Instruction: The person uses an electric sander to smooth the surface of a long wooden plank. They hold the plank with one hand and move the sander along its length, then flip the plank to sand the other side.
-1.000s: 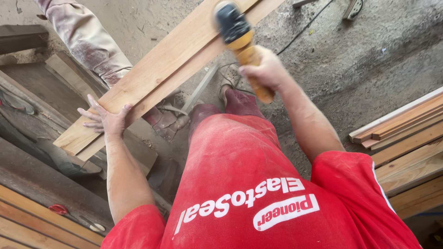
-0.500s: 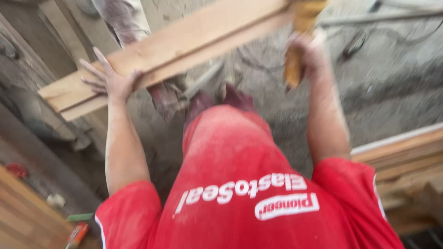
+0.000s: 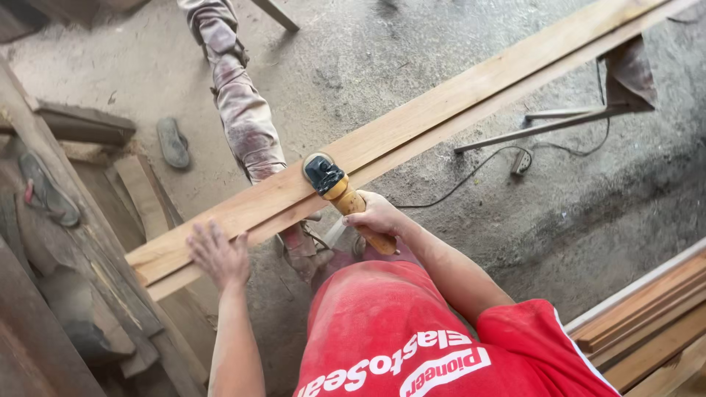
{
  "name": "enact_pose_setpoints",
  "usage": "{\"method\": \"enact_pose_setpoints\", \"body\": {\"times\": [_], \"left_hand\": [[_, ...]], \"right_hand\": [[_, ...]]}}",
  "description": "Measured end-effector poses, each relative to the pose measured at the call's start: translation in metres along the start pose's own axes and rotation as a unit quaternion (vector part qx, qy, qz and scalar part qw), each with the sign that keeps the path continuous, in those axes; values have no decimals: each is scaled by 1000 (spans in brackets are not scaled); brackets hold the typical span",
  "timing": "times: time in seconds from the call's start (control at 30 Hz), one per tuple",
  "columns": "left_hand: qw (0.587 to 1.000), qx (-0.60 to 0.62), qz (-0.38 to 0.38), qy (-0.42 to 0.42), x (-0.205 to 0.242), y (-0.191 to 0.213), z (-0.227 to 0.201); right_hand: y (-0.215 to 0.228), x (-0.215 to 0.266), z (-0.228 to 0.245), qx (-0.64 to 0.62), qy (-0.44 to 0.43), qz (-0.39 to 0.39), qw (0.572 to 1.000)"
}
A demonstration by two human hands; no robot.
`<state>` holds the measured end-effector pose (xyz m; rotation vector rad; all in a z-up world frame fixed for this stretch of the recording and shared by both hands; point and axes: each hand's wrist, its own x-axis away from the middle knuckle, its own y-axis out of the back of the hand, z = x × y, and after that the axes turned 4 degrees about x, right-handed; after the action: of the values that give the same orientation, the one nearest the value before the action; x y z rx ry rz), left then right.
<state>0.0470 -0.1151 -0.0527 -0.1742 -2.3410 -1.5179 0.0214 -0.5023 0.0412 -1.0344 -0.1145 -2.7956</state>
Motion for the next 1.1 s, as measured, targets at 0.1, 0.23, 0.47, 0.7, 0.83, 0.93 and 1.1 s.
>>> {"method": "enact_pose_setpoints", "body": {"times": [0.1,0.23,0.47,0.7,0.83,0.93,1.1], "left_hand": [[997,-24,-19,66,-4,20,35],[995,18,-57,83,-8,37,71],[993,26,-95,58,-11,31,81],[982,64,-91,155,-13,51,87],[981,66,-71,168,-16,54,99],[985,39,-81,144,-14,49,103],[986,-19,-104,127,-6,27,79]], "right_hand": [[0,0,0,-4,14,-25,1000],[2,8,-5,-58,11,-55,997],[-39,2,1,-60,39,-47,996],[-95,-20,20,42,37,4,998],[-77,-18,16,20,9,-15,1000],[-51,-11,8,-49,3,-51,997],[-31,-3,-1,-149,30,-96,984]]}}
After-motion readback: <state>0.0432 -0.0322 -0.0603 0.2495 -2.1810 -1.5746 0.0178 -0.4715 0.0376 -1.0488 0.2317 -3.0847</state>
